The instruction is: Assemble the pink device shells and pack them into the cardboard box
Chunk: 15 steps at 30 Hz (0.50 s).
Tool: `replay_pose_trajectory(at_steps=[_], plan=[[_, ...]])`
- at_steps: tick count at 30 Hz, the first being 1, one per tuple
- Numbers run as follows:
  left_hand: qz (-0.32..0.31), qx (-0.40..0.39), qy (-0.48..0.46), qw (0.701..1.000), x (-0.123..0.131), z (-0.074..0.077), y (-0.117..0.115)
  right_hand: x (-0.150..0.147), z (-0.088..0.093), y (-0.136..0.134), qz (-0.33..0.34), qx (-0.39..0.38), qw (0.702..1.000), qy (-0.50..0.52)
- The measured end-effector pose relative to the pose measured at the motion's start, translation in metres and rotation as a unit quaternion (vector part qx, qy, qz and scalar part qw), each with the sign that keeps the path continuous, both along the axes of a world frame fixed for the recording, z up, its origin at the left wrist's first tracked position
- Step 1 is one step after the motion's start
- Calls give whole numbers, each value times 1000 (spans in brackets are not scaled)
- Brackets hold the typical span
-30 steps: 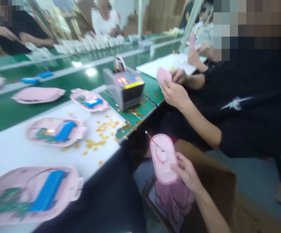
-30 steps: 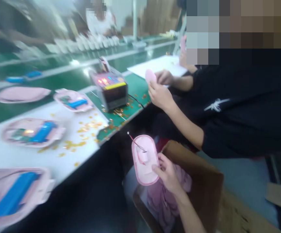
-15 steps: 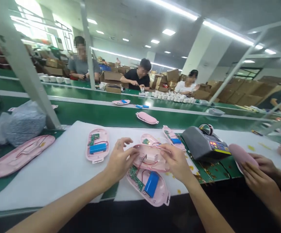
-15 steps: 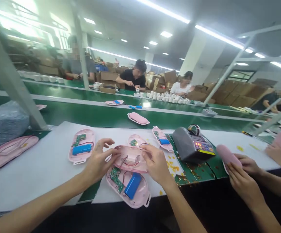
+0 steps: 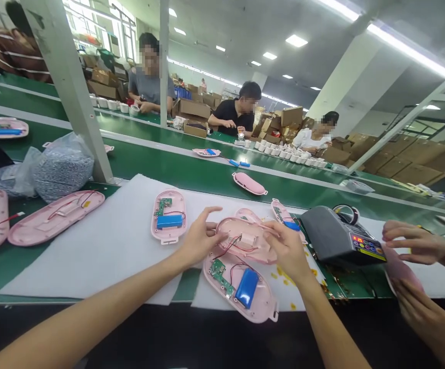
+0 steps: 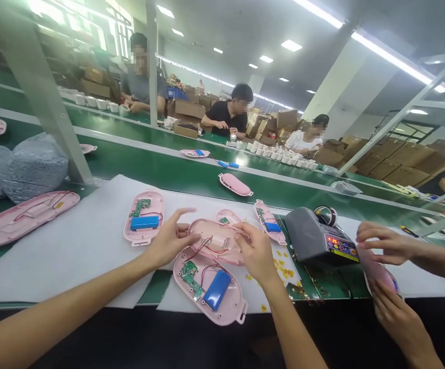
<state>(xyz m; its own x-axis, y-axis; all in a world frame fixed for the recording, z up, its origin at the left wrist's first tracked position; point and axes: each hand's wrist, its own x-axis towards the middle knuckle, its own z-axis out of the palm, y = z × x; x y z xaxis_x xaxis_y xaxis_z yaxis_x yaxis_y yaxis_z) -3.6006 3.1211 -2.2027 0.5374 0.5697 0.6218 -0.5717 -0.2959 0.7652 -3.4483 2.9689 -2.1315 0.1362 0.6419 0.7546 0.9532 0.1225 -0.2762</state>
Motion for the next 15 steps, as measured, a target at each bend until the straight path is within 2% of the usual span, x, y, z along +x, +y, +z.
replay_pose_trajectory(at_steps=[4,9,11,15], plan=[[-12,-3,26,1000,2,1,1,-16,1,18,-72,-21,992,-105],[36,18,59,997,1,0,-2,-31,1,41,-143,-65,973,-169],[81,62,103,989,0,3,0,-29,1,44,-140,-70,972,-175],[128,178,205,954,4,7,11,-25,-1,48,-138,-74,974,-164]])
